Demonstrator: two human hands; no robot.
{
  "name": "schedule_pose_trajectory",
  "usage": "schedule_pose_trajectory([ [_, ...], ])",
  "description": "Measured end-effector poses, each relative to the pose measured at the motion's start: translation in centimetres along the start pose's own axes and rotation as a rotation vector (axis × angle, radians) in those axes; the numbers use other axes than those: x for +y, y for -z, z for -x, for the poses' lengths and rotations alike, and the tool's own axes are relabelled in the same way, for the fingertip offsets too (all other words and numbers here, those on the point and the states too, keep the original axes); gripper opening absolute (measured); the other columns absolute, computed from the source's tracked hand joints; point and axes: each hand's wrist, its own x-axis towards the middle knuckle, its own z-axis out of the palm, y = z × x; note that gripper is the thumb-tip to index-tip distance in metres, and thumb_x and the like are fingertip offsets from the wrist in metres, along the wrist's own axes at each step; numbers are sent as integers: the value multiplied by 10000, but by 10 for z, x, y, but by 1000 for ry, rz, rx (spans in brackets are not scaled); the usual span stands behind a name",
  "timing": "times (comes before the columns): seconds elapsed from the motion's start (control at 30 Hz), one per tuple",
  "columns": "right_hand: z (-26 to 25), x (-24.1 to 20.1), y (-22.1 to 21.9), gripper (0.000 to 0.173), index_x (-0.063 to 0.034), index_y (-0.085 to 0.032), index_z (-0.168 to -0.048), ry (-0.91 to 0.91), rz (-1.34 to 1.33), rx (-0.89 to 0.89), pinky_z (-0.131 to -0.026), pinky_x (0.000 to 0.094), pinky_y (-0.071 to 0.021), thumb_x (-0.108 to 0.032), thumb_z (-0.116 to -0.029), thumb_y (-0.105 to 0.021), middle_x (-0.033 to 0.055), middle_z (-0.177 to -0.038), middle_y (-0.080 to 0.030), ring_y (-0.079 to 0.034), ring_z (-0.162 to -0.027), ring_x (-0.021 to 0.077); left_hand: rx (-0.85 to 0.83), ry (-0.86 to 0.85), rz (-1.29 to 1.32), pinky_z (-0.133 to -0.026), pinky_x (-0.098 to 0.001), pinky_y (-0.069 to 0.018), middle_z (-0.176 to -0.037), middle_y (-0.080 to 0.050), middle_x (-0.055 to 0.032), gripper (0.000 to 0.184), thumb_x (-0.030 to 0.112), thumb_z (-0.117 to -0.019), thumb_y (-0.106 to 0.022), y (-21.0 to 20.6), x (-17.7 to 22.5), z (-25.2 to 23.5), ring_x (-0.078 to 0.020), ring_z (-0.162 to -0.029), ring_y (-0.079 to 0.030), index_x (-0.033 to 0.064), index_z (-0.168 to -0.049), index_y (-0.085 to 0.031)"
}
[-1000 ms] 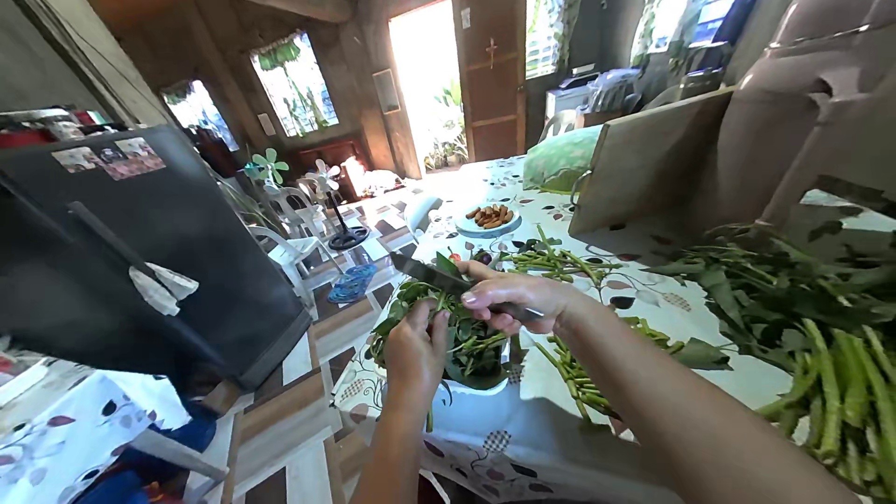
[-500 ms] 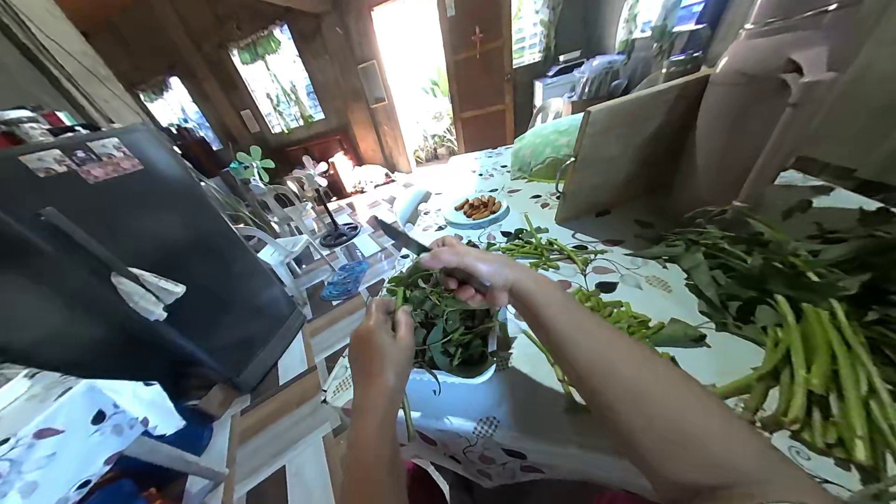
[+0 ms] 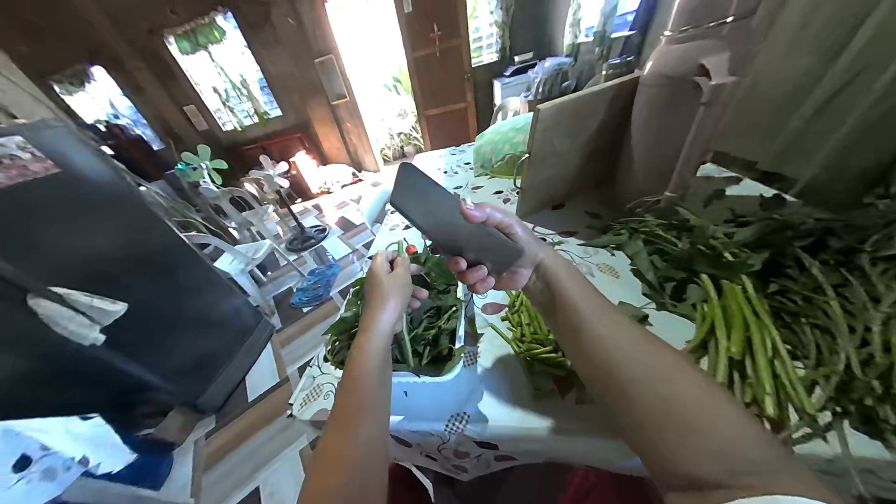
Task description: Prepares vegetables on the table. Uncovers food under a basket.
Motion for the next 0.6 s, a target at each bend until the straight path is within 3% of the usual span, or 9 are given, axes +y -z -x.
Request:
schedule_pose_trajectory([
  [0.1, -14, 8, 0, 403, -134, -582, -1047, -1, -43, -108, -418, 221, -509, -515, -963, -479, 11, -713, -609, -568, -466, 82, 45, -80, 230, -420, -195, -439, -978, -635, -82, 208, 251, -1132, -369, -1, 3, 2, -78, -465, -498, 75, -1194, -461],
  [0.17, -24, 12, -2, 406, -122, -593, -1064, 14, -85, -208, -431, 220, -519, -501, -941, -515, 24, -735, -630, -590, -485, 89, 7, -64, 351, -424, -207, -460, -958, -593, -72, 237, 281, -1134, -350, -7, 0, -1, -83, -482, -505, 101, -1236, -465],
  [0.27, -29, 15, -8, 409, -116, -628, -967, 81, -89, -300, -453, 219, -516, -517, -914, -570, 17, -727, -620, -587, -505, 83, -45, -39, 350, -469, -233, -469, -784, -579, -37, 243, 269, -1136, -326, -15, -3, -7, -93, -538, -544, 127, -1234, -498],
  [0.33, -23, 12, -6, 421, -119, -627, -1000, 109, -87, -324, -467, 228, -529, -529, -906, -604, 23, -761, -630, -598, -523, 91, -2, -121, 97, -475, -247, -447, -755, -566, -40, 230, 254, -1134, -346, -14, -2, -16, -101, -540, -523, 90, -1217, -484],
  [0.37, -17, 8, -4, 429, -128, -616, -1025, 114, -78, -308, -472, 233, -535, -538, -898, -616, 25, -781, -634, -604, -532, 95, 41, -187, -99, -566, -320, -481, -845, -601, -85, 266, 231, -1125, -365, -9, 0, -22, -155, -636, -561, 43, -1257, -499],
  [0.4, -8, 5, -1, 442, -135, -608, -1046, 117, -67, -287, -476, 234, -538, -547, -889, -628, 23, -795, -639, -606, -537, 96, 70, -235, -295, -732, -446, -540, -975, -639, -167, 312, 217, -1118, -375, -2, 7, -24, -263, -814, -638, -5, -1291, -510],
  [0.47, 15, -2, 4, 458, -138, -600, -1063, 140, -27, -227, -477, 227, -532, -559, -887, -632, 14, -792, -632, -599, -537, 89, 121, -299, -605, -849, -598, -522, -1044, -651, -273, 334, 207, -1111, -386, 6, 22, -26, -421, -968, -669, -51, -1278, -515],
  [0.53, 45, -6, 0, 417, -171, -558, -1001, 168, 107, -65, -433, 169, -471, -574, -895, -554, -30, -724, -582, -545, -482, 32, 72, -294, -783, -886, -630, -505, -1079, -652, -297, 339, 207, -1111, -394, 8, 29, -30, -465, -1031, -662, -57, -1295, -502],
  [0.6, 72, -10, 9, 446, -171, -592, -995, 154, 183, 34, -432, 191, -479, -596, -861, -615, -16, -734, -598, -545, -486, 48, -62, -253, -916, -924, -641, -493, -1131, -645, -310, 360, 213, -1112, -399, 4, 25, -40, -477, -1080, -648, -62, -1315, -511],
])
